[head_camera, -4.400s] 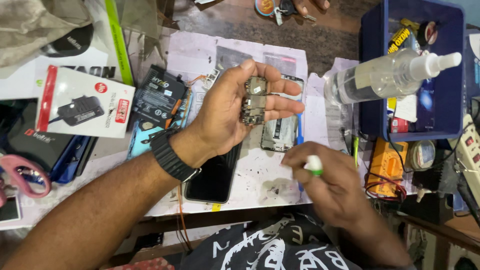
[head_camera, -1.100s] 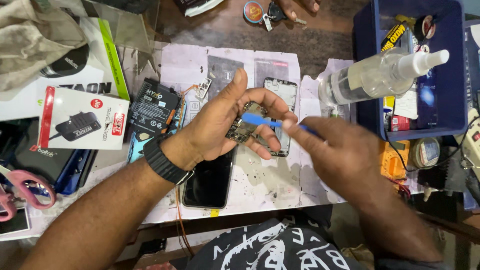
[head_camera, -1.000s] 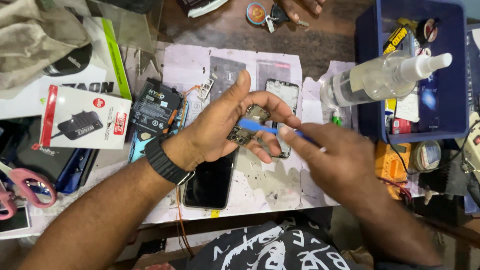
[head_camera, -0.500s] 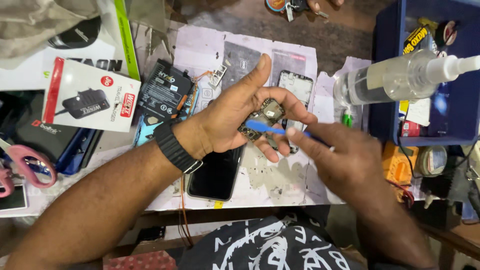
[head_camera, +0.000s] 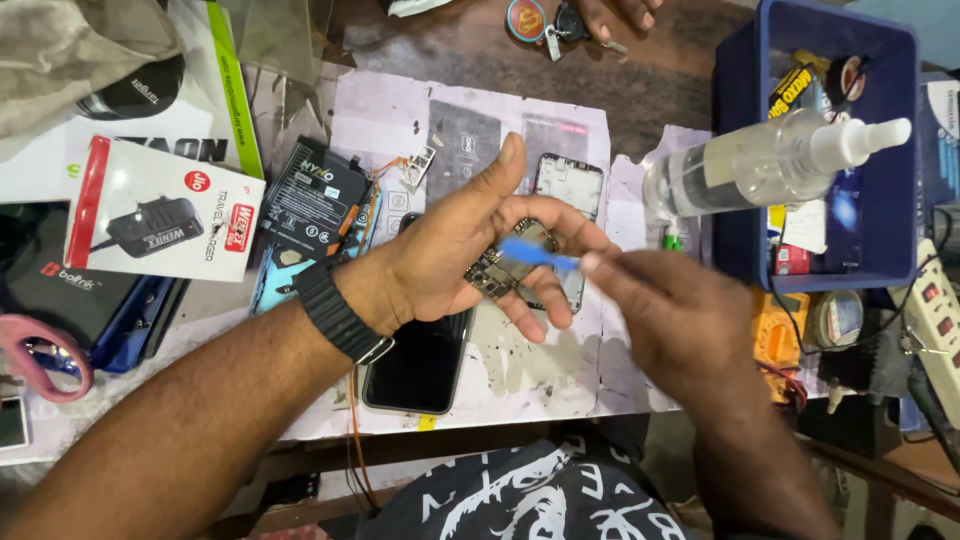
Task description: The person disassembles a smartphone, removes the motherboard, and cleans it using a spray bottle and a small brush. The person uses a utility knife to pry components and a brush to scrub the circuit board.
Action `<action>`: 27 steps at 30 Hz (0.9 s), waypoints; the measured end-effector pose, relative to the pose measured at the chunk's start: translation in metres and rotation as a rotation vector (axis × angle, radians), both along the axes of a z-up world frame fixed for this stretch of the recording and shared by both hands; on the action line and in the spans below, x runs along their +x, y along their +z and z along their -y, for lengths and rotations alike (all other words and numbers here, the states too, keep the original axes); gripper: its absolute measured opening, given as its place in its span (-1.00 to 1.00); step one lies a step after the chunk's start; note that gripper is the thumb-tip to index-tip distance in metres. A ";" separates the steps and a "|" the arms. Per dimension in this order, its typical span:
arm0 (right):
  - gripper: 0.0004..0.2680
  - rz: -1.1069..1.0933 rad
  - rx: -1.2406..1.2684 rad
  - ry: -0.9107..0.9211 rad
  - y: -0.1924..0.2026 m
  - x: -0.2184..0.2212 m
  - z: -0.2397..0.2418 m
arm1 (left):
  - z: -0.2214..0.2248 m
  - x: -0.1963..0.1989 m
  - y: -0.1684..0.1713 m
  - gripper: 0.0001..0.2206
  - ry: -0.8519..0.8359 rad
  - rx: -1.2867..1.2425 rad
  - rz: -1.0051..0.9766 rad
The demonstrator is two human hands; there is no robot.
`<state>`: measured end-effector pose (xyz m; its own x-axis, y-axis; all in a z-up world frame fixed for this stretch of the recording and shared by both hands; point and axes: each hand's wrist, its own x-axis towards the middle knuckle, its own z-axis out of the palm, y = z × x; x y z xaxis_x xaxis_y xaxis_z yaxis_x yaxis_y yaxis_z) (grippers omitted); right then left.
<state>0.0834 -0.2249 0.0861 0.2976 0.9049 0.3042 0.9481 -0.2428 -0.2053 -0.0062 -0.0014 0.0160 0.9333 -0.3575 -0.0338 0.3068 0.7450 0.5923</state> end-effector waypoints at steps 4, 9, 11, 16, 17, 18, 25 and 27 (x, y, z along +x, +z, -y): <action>-0.74 -0.014 0.018 0.041 0.001 0.001 -0.001 | 0.002 -0.001 -0.001 -0.03 -0.010 -0.033 0.005; -0.72 -0.068 0.014 -0.022 0.002 0.002 0.003 | 0.001 -0.001 -0.002 -0.05 -0.011 -0.055 0.001; -0.71 -0.067 0.009 -0.019 0.003 0.004 0.006 | 0.001 -0.001 -0.002 -0.06 -0.009 -0.070 -0.012; -0.69 -0.049 0.018 0.027 0.007 0.010 0.010 | -0.003 0.000 0.001 -0.05 -0.017 -0.145 0.009; -0.70 -0.050 0.018 0.024 0.005 0.009 0.011 | -0.003 0.000 0.000 -0.05 -0.001 -0.130 0.020; -0.71 -0.052 0.018 0.020 0.004 0.007 0.012 | -0.004 0.001 -0.002 -0.04 0.016 -0.114 0.032; -0.75 -0.057 0.002 0.040 0.001 0.009 0.018 | -0.002 0.002 -0.005 0.00 0.013 -0.152 -0.007; -0.76 -0.044 -0.004 -0.010 0.002 0.011 0.019 | -0.003 0.002 -0.004 0.00 0.001 -0.143 0.010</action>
<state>0.0945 -0.2441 0.0877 0.3201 0.9029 0.2870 0.9355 -0.2535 -0.2460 -0.0041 0.0013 0.0121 0.9335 -0.3574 0.0272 0.3008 0.8224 0.4828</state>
